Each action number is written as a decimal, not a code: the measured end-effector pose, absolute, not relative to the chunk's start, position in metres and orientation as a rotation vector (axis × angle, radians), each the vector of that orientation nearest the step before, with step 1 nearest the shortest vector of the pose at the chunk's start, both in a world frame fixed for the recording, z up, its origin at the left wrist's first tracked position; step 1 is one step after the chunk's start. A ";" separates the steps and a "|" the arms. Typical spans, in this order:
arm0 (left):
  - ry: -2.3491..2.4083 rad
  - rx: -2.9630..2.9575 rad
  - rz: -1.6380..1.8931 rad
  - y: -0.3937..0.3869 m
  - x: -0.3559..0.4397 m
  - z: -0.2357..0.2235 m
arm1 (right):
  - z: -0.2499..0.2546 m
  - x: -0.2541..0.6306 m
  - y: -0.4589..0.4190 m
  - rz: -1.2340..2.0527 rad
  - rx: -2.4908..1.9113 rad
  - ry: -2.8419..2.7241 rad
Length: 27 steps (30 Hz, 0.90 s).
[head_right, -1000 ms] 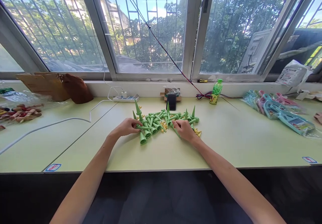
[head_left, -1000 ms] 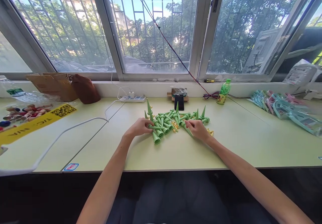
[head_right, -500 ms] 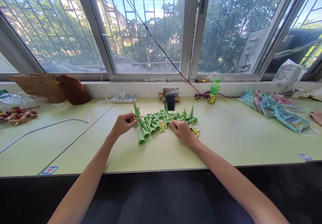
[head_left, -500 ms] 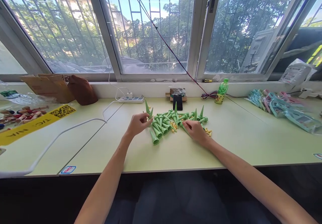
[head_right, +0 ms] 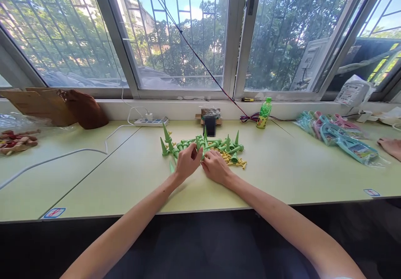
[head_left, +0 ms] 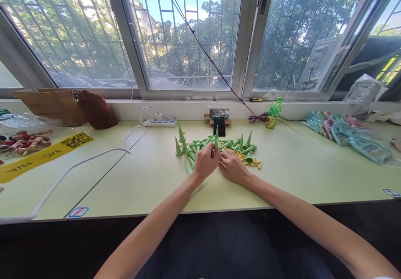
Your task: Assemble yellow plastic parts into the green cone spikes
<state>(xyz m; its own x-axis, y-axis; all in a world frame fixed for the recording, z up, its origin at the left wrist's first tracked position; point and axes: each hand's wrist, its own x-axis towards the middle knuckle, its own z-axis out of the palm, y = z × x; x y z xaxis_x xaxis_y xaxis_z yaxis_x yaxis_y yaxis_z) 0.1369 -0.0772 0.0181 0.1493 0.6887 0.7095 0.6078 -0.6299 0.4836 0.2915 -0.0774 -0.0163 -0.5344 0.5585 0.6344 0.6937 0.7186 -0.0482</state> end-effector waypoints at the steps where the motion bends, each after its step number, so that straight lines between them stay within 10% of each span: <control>1: 1.296 2.329 1.531 -0.077 0.137 0.016 | -0.016 0.292 -0.078 -0.261 -0.947 -2.287; 27: 1.121 2.070 1.649 -0.077 0.145 -0.001 | -0.014 0.298 -0.079 -0.196 -0.956 -2.355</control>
<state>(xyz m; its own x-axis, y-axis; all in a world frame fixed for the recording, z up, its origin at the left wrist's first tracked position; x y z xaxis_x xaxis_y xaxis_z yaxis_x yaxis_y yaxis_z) 0.1454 -0.0774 -0.0014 0.0547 0.7035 0.7086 0.4004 -0.6655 0.6299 0.2975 -0.0793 -0.0141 -0.5722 0.5906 0.5690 0.6767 0.7320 -0.0793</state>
